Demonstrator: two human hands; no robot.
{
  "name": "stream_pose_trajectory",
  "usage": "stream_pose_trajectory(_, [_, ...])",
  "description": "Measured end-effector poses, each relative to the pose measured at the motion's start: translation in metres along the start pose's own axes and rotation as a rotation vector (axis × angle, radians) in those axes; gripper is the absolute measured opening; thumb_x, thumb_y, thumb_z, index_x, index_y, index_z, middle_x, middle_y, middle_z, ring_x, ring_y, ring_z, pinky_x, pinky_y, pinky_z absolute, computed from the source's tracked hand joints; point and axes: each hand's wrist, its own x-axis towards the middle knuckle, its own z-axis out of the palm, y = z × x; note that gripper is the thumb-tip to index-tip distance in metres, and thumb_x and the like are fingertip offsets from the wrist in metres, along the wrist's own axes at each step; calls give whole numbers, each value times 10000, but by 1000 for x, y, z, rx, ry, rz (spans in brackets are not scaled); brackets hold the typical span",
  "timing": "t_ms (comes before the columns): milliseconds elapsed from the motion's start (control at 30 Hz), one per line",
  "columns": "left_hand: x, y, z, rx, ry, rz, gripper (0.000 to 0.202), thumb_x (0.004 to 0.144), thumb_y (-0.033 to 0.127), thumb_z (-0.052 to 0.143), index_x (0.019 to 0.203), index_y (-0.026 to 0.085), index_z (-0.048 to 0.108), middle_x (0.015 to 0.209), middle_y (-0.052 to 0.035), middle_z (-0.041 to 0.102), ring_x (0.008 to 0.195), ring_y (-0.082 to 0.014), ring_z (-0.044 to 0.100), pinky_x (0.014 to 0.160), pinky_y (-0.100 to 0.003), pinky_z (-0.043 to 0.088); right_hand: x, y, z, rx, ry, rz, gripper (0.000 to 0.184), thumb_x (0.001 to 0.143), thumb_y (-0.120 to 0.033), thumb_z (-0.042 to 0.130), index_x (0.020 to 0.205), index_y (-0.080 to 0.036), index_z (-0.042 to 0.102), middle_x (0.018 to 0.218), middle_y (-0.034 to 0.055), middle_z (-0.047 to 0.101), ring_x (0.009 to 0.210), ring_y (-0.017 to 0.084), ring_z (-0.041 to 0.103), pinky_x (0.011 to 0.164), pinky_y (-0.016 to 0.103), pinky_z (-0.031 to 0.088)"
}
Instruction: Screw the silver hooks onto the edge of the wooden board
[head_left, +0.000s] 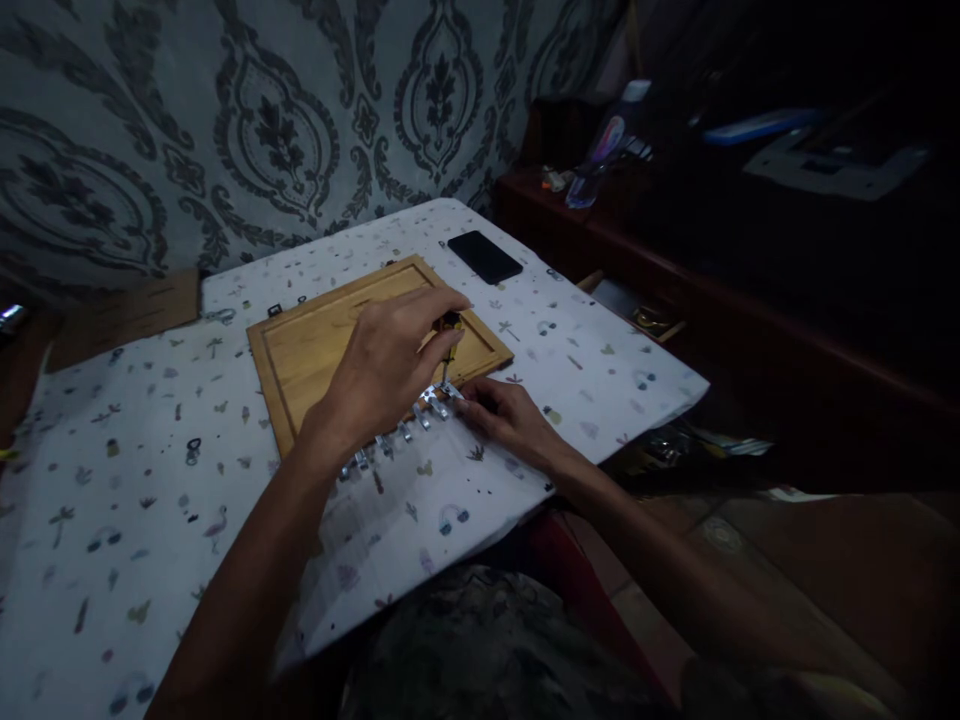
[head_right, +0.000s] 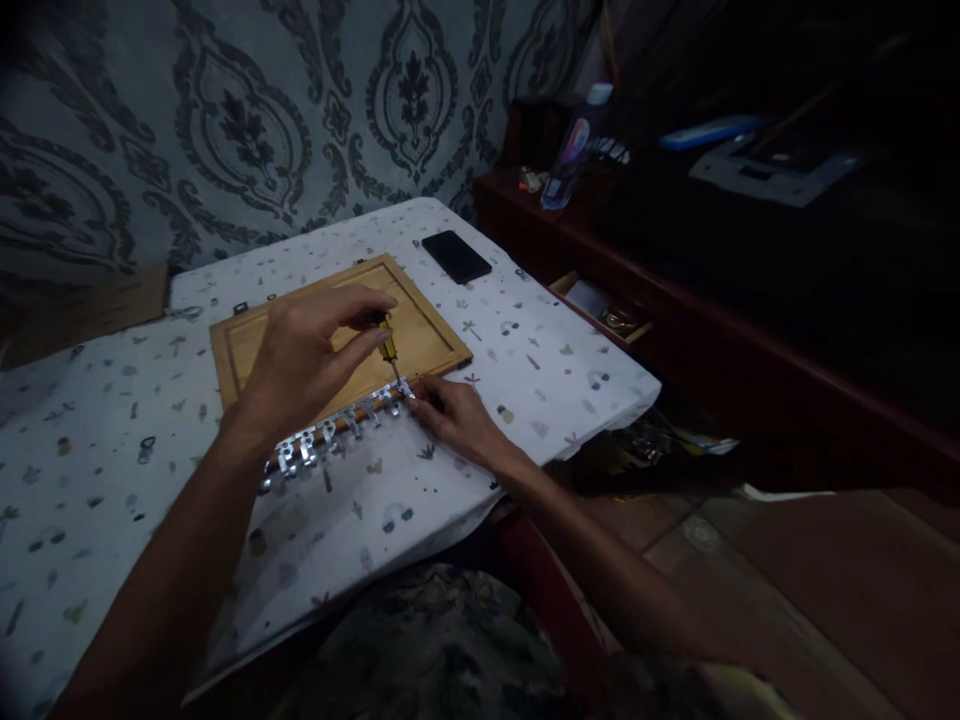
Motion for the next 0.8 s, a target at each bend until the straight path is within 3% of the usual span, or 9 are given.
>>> stream_pose_trajectory(800, [1,6,-6,63,-20,-8,54,914,177,615,927,162,665,875,-25,726,783,-153,671,733,-283,530,1,-1,-1,-4,-7,-8,354,932,-506,500,765,-196,537,635,-22,507,587,120,416,575,271,321])
